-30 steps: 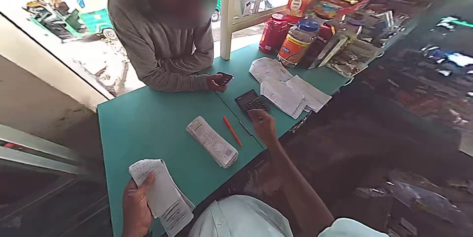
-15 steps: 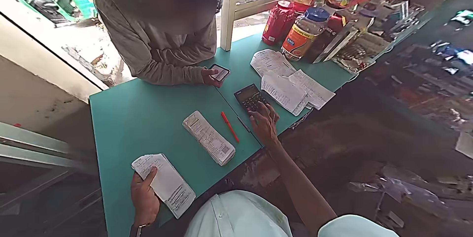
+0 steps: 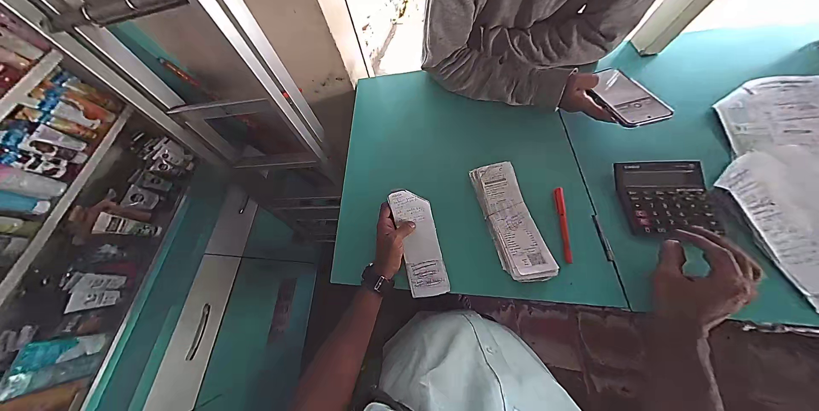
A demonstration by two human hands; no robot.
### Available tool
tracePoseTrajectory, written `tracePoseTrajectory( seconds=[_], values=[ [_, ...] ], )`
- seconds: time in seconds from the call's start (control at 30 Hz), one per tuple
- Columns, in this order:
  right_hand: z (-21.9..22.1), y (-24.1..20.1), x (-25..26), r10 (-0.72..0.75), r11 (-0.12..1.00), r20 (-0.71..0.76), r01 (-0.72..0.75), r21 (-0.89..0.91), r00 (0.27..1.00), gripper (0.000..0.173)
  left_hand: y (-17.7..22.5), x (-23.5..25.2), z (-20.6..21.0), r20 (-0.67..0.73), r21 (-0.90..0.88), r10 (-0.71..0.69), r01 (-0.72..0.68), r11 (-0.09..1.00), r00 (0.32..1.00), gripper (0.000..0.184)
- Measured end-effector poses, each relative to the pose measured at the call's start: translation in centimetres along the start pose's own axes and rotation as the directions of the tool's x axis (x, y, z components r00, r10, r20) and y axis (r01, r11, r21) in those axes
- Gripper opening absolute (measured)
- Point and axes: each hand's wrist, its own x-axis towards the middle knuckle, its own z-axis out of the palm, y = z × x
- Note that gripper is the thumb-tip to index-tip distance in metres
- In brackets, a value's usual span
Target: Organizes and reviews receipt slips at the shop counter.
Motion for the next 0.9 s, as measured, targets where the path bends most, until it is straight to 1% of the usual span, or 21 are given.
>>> tracePoseTrajectory(
  seconds=[0.13,0.27,0.37,0.47,0.57,0.7,0.8,0.9],
  values=[
    [0.4,-4.2,-1.1,-0.058,0.993,0.053,0.052,0.107,0.997,0.031,-0.1,0.2,-0.2,-0.003,-0.006,0.025,-0.025,1.000,1.000,0.070],
    [2.0,-7.2,-1.6,-0.075,0.986,0.181,0.045,0.163,0.981,0.034,-0.2,0.1,-0.3,-0.017,0.000,0.033,-0.033,0.999,0.999,0.069],
    [3.5,-7.3,-1.5,-0.086,0.984,0.270,0.040,0.172,0.959,0.042,-0.1,0.1,-0.1,-0.047,0.011,0.028,-0.028,1.000,0.999,0.068],
    [4.2,-7.1,-1.5,-0.090,0.990,0.363,0.044,0.132,0.927,0.051,-0.2,0.0,0.0,-0.074,0.027,0.029,-0.027,0.999,0.997,0.067],
    [4.2,-7.2,-1.5,-0.080,0.996,0.428,0.053,0.075,0.900,0.045,-0.1,0.0,0.2,-0.098,0.034,0.029,-0.026,0.999,0.995,0.065],
    [4.2,-7.4,-1.6,-0.081,0.997,0.452,0.066,0.047,0.888,0.039,-0.3,-0.1,0.3,-0.126,0.055,0.037,-0.031,0.998,0.991,0.066],
    [4.3,-7.5,-1.5,-0.078,0.997,0.463,0.076,0.023,0.883,0.040,-0.3,-0.1,0.4,-0.135,0.069,0.041,-0.032,0.997,0.990,0.065],
    [4.2,-7.5,-1.5,-0.047,0.999,0.454,0.048,0.009,0.890,0.041,-0.4,-0.1,0.3,-0.124,0.058,0.048,-0.041,0.997,0.991,0.066]
  ],
)
